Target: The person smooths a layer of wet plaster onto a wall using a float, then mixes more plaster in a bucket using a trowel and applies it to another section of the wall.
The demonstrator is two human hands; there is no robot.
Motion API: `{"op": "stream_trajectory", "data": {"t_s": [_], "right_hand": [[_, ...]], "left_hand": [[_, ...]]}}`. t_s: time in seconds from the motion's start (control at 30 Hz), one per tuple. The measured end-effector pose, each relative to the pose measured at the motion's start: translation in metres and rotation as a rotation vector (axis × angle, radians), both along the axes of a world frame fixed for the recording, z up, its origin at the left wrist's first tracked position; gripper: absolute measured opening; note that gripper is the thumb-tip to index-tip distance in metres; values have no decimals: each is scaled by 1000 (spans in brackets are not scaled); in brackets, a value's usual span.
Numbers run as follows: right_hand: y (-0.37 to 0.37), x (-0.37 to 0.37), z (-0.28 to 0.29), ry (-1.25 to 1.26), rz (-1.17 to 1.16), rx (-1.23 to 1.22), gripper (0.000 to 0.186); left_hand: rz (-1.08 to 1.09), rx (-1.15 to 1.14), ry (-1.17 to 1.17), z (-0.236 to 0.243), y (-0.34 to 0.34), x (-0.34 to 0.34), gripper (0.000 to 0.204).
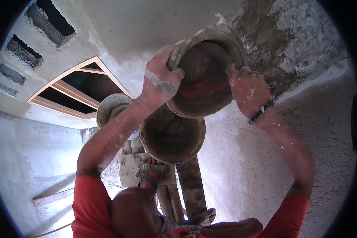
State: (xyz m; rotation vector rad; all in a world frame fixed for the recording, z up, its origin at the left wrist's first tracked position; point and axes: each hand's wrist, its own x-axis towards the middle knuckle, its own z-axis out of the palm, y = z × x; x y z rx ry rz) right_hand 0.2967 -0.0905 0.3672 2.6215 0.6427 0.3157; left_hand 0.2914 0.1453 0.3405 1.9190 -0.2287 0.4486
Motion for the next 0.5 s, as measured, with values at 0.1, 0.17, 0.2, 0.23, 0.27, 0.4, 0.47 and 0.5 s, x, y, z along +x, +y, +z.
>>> {"op": "stream_trajectory", "data": {"t_s": [0.1, 0.17, 0.2, 0.23, 0.27, 0.4, 0.47, 0.5], "right_hand": [[2, 10, -11, 44, 0, 66, 29], [9, 11, -13, 110, 95, 106, 22], [12, 11, -10, 137, 143, 120, 20], [12, 11, -11, 134, 186, 168, 20], [11, 12, -13, 131, 230, 217, 19], [-5, 35, -11, 300, 291, 170, 18], [-11, 35, -18, 351, 286, 220, 24], [-10, 33, -19, 397, 286, 250, 27]], "left_hand": [[61, 115, -110, 1, -8, -3, 48], [108, 187, -184, -3, -9, -7, 49], [126, 204, -228, -3, -10, -8, 50], [146, 222, -271, -4, -10, -9, 51], [137, 213, -291, -4, -9, -10, 51], [90, 216, -271, 6, -4, -11, 56], [73, 231, -241, 8, 0, -11, 58], [72, 235, -243, 7, 1, -10, 58]]}}
